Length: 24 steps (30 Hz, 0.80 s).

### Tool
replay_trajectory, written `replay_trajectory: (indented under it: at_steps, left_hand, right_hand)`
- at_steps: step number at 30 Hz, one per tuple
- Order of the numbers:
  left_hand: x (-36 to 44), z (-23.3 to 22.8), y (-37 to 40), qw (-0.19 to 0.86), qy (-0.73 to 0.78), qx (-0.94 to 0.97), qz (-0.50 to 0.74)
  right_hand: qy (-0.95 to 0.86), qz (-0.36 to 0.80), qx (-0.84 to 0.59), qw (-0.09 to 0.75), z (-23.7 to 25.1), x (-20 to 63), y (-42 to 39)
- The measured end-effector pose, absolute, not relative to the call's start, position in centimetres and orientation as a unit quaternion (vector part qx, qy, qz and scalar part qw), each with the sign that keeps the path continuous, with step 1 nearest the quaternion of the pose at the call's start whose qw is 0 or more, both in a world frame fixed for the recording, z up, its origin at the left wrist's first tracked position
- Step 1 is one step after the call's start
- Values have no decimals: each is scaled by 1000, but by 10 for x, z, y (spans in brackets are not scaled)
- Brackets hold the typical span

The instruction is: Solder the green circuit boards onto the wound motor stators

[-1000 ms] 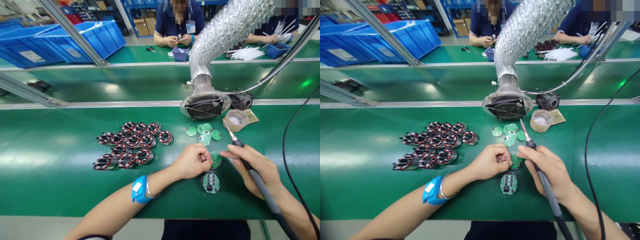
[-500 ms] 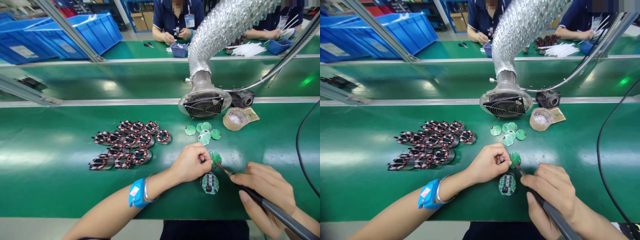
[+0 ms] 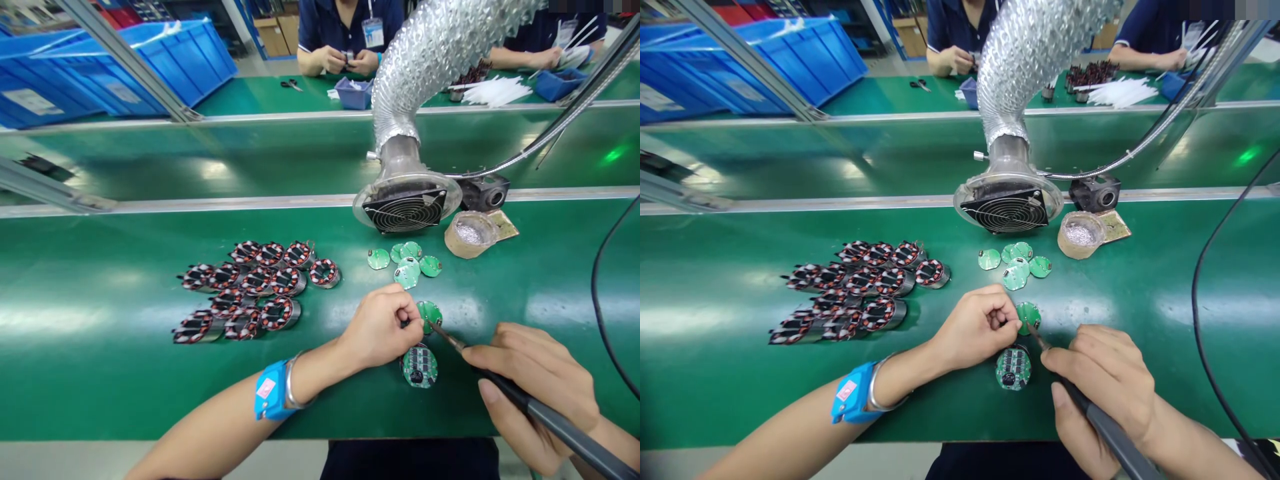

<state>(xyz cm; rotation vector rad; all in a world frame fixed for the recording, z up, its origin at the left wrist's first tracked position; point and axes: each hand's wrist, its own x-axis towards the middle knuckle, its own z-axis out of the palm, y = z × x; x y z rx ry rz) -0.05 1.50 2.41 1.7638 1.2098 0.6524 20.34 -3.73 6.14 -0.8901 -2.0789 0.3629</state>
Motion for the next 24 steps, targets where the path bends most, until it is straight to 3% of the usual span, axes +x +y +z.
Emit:
replay_trajectory:
  at_steps: [5,11,18,24]
  left_hand:
    - [1,25,15,437,489,711,254]
    - [-6,25,18,461,470,705,264]
    - [-40,19,31,486,323,770,259]
    - [-13,13,29,579,399,652,283]
  right_hand:
    - [-794,132,-375,460,51,208,-29]
    - [-829,193,-377,365,25,199,-7]
    - [-837,200,-355,366,16,197,-5]
    - [-830,184,-363,381,15,198,-6]
